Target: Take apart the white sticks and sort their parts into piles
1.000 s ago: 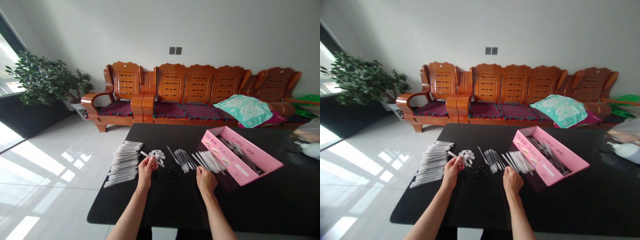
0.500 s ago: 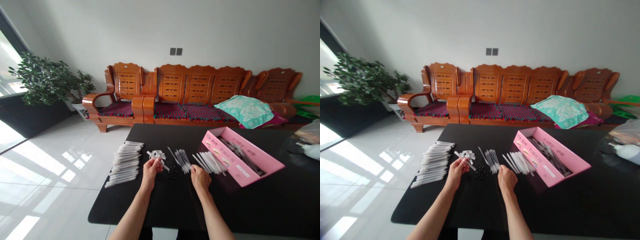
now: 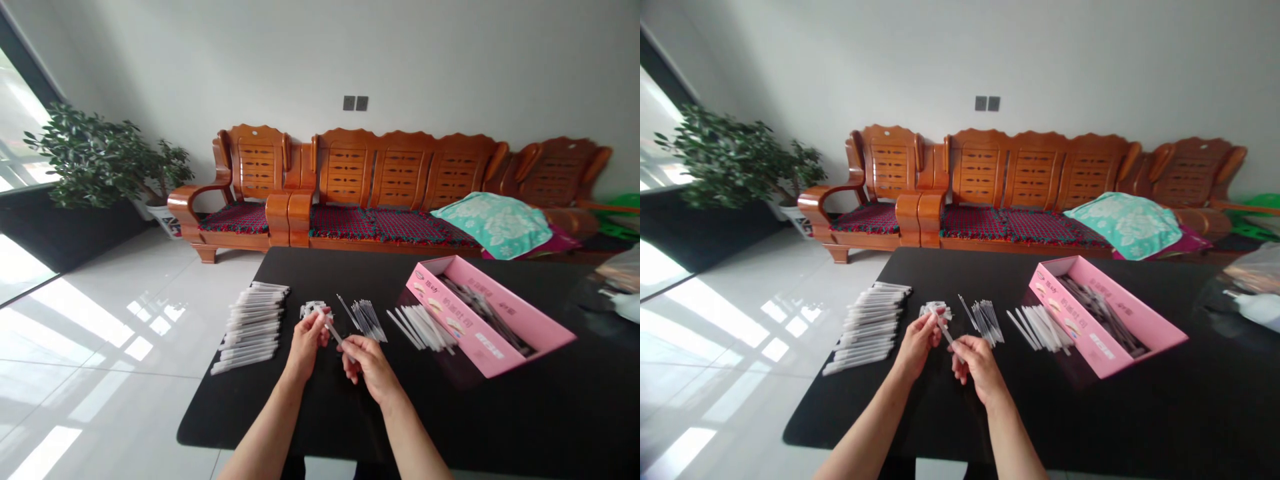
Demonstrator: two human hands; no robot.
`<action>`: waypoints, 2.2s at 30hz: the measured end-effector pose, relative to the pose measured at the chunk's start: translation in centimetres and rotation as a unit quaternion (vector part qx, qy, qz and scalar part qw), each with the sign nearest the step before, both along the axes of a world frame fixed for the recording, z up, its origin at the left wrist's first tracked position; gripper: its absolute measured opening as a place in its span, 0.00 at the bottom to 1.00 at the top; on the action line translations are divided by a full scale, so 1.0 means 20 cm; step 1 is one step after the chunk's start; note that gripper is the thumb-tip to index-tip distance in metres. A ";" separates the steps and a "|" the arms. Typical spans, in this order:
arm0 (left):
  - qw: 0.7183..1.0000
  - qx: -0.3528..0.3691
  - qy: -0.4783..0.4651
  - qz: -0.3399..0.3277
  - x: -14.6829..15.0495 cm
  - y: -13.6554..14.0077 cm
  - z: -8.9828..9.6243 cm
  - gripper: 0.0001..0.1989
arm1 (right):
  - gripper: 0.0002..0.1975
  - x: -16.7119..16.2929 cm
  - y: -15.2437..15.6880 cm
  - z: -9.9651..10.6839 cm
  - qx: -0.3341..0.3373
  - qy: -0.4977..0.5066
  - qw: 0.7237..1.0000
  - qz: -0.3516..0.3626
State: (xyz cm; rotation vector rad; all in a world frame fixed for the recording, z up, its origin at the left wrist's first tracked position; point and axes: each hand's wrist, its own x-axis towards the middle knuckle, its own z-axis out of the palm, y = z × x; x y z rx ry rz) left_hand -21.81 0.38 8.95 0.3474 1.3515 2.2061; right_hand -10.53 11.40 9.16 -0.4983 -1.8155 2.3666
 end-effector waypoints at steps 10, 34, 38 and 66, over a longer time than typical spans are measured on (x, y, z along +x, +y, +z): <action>0.998 0.028 -0.046 0.023 -0.02 -0.02 0.03 0.19 | 0.19 0.00 -0.15 -0.03 -0.225 0.027 0.974 0.014; 0.977 -0.139 0.084 0.140 -0.16 -0.08 -0.05 0.22 | 0.22 0.28 0.46 -0.23 0.646 -0.156 0.677 -0.315; 0.942 -0.237 0.138 0.194 -0.18 -0.11 -0.17 0.16 | 0.16 0.26 0.65 -0.18 0.715 -0.256 0.586 -0.282; 0.817 -0.398 0.372 0.187 -0.18 -0.33 -0.16 0.11 | 0.09 0.14 0.43 -0.30 0.745 0.033 0.567 -0.351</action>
